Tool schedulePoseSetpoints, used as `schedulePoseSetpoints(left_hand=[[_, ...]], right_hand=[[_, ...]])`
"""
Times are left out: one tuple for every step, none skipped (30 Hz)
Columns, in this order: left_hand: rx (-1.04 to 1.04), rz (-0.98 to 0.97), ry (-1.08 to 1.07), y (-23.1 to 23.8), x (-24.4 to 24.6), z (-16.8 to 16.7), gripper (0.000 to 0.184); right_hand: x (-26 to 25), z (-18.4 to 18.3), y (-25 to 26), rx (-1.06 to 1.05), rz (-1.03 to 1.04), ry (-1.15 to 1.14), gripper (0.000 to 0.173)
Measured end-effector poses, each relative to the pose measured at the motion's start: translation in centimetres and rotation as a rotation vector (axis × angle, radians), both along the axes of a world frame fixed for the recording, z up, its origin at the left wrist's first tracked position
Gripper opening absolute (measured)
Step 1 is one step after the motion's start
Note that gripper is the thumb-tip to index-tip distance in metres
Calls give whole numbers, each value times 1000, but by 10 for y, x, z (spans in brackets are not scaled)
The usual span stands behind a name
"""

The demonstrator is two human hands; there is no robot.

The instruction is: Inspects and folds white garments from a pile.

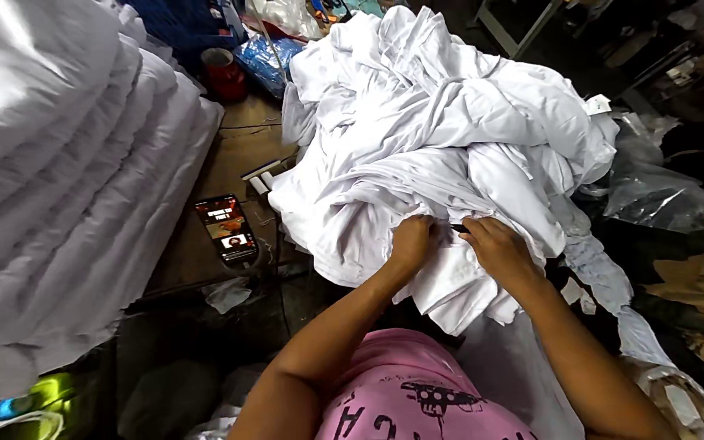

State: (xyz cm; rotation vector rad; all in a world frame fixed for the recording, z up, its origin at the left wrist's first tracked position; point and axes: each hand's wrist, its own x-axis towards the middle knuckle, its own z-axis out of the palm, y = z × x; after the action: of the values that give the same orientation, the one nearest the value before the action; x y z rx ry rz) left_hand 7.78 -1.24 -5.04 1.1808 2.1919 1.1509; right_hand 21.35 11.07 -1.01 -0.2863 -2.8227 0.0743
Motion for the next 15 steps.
schedulePoseSetpoints(left_hand=[[56, 2, -72, -5, 0, 2, 22], [114, 14, -110, -8, 2, 3, 21], [158, 25, -128, -10, 3, 1, 20], [190, 34, -132, -10, 5, 0, 19], [211, 37, -133, -9, 6, -2, 19], [227, 33, -130, -8, 7, -2, 19], [248, 24, -128, -7, 8, -3, 20], [276, 12, -128, -6, 8, -4, 19], [307, -1, -119, -7, 8, -5, 19], [320, -5, -92, -9, 8, -5, 18], [310, 14, -37, -12, 8, -5, 18], [278, 57, 48, -16, 8, -5, 17], [226, 109, 150, -21, 7, -7, 17], [145, 138, 225, -26, 6, -10, 22], [49, 134, 242, -33, 4, -10, 30]], right_hand=[[0, 1, -3, 27, -6, -18, 21], [-1, 1, -6, 40, -15, -41, 21], [-3, 2, -10, 45, -25, -66, 21], [-7, 2, -13, 48, -31, -86, 21], [-11, 3, -16, 57, -34, -107, 21], [-16, 3, -18, 67, -37, -127, 21], [-20, 1, -20, 77, -40, -142, 20], [-22, -1, -20, 81, -40, -150, 20], [-24, -3, -18, 85, -39, -143, 19], [-26, -5, -17, 84, -37, -135, 18], [-26, -6, -15, 75, -34, -132, 19], [-26, -5, -14, 54, -27, -135, 21], [-25, -2, -11, 26, -18, -140, 23], [-23, 0, -8, -6, -8, -145, 24], [-20, 2, -5, -44, 0, -148, 25]])
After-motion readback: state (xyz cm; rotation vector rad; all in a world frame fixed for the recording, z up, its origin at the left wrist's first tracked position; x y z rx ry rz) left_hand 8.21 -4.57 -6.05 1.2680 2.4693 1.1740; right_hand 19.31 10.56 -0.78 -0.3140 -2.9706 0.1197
